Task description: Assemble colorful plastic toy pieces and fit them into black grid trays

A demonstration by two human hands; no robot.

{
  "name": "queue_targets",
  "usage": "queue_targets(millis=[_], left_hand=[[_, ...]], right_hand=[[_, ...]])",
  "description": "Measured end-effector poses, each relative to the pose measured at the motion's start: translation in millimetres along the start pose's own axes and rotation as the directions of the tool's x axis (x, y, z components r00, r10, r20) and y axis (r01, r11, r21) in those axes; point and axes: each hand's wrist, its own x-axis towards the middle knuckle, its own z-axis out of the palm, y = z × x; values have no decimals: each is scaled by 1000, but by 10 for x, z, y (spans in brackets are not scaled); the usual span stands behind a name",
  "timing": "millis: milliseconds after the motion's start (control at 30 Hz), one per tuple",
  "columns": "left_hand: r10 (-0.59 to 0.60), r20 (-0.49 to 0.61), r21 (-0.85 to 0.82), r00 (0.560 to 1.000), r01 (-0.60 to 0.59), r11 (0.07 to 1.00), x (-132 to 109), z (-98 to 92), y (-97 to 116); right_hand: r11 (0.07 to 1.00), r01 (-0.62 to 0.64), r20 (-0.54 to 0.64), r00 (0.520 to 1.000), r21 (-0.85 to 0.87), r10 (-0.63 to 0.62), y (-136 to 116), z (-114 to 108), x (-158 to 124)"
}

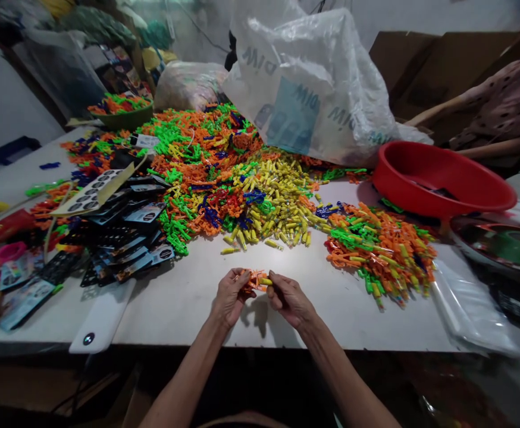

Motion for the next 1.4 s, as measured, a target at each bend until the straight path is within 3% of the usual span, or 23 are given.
queue_targets(millis=[167, 333, 500, 767, 867, 967, 1067, 1133, 1200, 1267, 1300, 1367, 1400], left_hand=[[-20, 35, 6, 999, 20, 1000, 7, -31, -48], [26, -26, -86, 999, -29, 996, 27, -43, -66], [41, -10, -22, 999, -41, 999, 7, -34, -15], [55, 74, 31, 996, -58, 998, -44, -33, -58], [217, 1, 156, 976, -215, 964, -11, -51, -103], [376, -55, 302, 925, -343, 889, 58, -44, -165], [355, 4, 385, 935, -329, 862, 145, -19, -157], [306, 88, 442, 948, -312, 841, 217, -30, -40], [337, 165, 591, 927, -366, 719, 300, -93, 193], [451, 195, 800, 871, -408, 441, 394, -214, 508], [513, 189, 892, 838, -365, 267, 447, -288, 673], [600, 150, 986, 786, -167, -28, 570, -442, 964], [619, 121, 991, 776, -54, -126, 639, -510, 1070]], right_hand=[[999, -40, 90, 995, -31, 42, -48, 68, -38], [1000, 2, 22, 1000, -24, -2, -83, 107, -22], [996, 22, -48, 998, -92, -26, -93, 83, -15], [986, -123, 95, 986, -109, 134, -117, 93, -47], [982, -22, -10, 1000, -190, 21, -78, 98, -83], [952, 111, -129, 980, -285, -152, 0, 122, -77], [934, 121, -141, 974, -336, -177, -17, 71, 4], [927, 120, -161, 969, -355, -188, -181, -72, 66], [890, 189, -246, 918, -415, -310, -493, -317, 98], [761, 264, -339, 775, -593, -534, -888, -627, 93], [629, 240, -336, 678, -739, -654, -1076, -781, 84], [268, 9, -239, 429, -963, -871, -1341, -1023, 86], [119, -101, -148, 364, -988, -920, -1390, -1090, 105]])
